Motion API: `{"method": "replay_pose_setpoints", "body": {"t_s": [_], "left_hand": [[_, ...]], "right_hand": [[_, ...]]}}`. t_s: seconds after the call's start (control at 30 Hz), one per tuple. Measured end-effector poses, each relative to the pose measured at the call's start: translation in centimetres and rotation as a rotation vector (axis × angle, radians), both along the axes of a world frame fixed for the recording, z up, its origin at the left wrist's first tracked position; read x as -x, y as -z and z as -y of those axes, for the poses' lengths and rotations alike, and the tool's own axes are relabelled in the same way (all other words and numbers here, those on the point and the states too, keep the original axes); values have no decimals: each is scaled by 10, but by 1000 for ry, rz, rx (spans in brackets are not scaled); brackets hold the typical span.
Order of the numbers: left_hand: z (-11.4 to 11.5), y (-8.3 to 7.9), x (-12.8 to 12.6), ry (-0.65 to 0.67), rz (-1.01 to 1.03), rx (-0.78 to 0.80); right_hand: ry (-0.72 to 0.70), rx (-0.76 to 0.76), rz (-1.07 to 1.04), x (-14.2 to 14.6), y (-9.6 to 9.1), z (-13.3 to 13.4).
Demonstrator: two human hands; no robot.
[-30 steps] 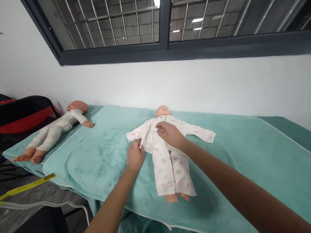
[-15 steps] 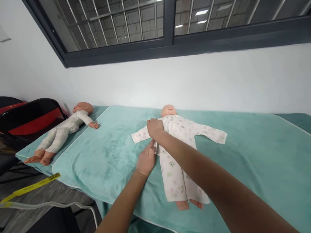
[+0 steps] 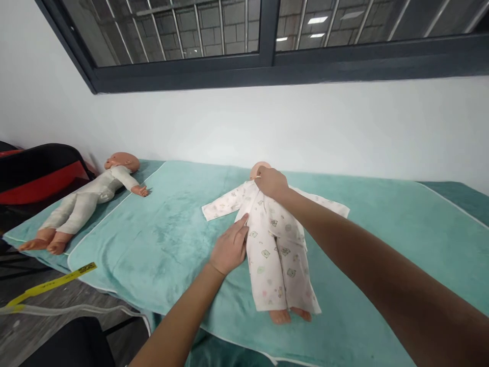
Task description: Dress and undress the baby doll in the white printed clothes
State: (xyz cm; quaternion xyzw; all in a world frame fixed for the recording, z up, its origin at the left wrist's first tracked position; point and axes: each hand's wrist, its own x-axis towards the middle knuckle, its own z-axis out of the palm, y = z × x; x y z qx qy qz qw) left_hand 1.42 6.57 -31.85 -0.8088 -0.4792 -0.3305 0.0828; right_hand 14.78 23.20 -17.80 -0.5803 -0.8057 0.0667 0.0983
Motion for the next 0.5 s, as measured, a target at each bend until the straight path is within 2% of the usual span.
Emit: {"method": "replay_pose_setpoints", "body": {"t_s": [0.13,0.27,0.5], "left_hand": [[0,1,-1,34,-28,-97],[0,0,-3,45,-80,-172],[3,-3,-7,92,-94,-231]], "right_hand": [[58,-5,-122,-16,18,-1],[104,-10,-249,-19,34,-5],[147,23,-435,-19,49,-12]]}}
